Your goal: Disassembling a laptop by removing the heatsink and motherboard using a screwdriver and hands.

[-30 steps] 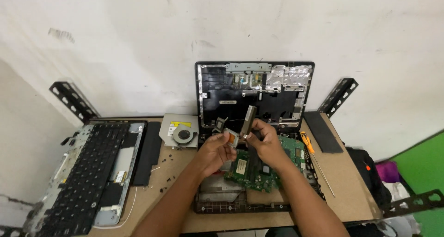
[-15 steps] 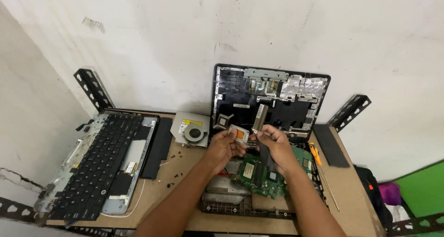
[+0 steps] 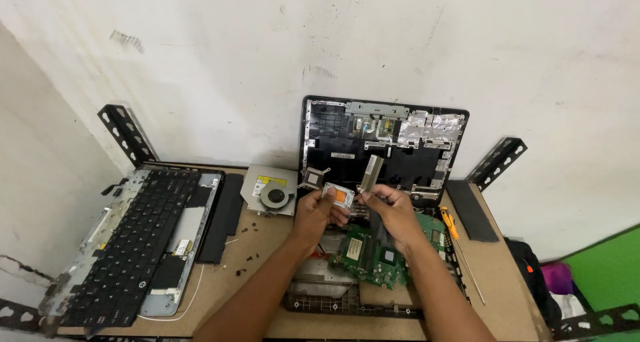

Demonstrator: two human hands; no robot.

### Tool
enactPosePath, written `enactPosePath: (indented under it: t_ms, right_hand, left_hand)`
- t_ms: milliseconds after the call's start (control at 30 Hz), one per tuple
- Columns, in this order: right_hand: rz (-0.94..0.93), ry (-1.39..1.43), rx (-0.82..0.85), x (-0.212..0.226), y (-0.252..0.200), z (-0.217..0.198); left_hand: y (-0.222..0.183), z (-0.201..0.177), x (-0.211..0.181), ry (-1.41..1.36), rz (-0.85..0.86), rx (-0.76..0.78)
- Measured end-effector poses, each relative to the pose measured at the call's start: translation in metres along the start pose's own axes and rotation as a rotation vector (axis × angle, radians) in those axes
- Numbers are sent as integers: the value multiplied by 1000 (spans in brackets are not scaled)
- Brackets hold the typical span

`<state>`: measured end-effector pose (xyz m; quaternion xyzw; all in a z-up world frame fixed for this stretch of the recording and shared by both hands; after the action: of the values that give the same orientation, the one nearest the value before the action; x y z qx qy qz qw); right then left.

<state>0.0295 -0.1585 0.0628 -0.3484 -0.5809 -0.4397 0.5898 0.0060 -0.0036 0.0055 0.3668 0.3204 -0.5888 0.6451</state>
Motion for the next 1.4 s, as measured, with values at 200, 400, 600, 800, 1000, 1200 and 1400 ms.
enactPosePath:
  t_ms: [200, 400, 600, 800, 1000, 1200, 1400]
  right_hand:
    - [-4, 5, -8, 0, 1, -5]
    - [32, 100, 4, -3, 2, -4]
    - [67, 108, 58, -3, 0, -6]
    - [122, 139, 130, -27, 7, -18]
    - [143, 212, 192, -34, 11, -20]
    - [167, 462, 337, -30, 5, -18]
    - [147, 551, 376, -35, 12, -22]
  left_hand:
    - [1, 1, 4, -27, -3, 23]
    - [-4, 7, -5, -22, -21, 37]
    - [-2, 3, 0, -18, -43, 45]
    - [0, -4, 9, -70, -96, 74]
    - [-2, -2, 8, -145, -150, 91]
    - [4, -11, 18, -236, -201, 195]
    - [4, -9, 17, -276, -194, 179]
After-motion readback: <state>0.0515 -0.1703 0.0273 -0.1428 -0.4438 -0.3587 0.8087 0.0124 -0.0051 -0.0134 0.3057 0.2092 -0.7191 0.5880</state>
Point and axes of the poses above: each hand's wrist, its own y-axis towards the middle knuckle, its own z-axis out of the palm, x = y × z, the point moved 1 cm from there along y, towards the middle knuckle, and after that the axes turned 9 degrees about x, right-handed, at the moved point
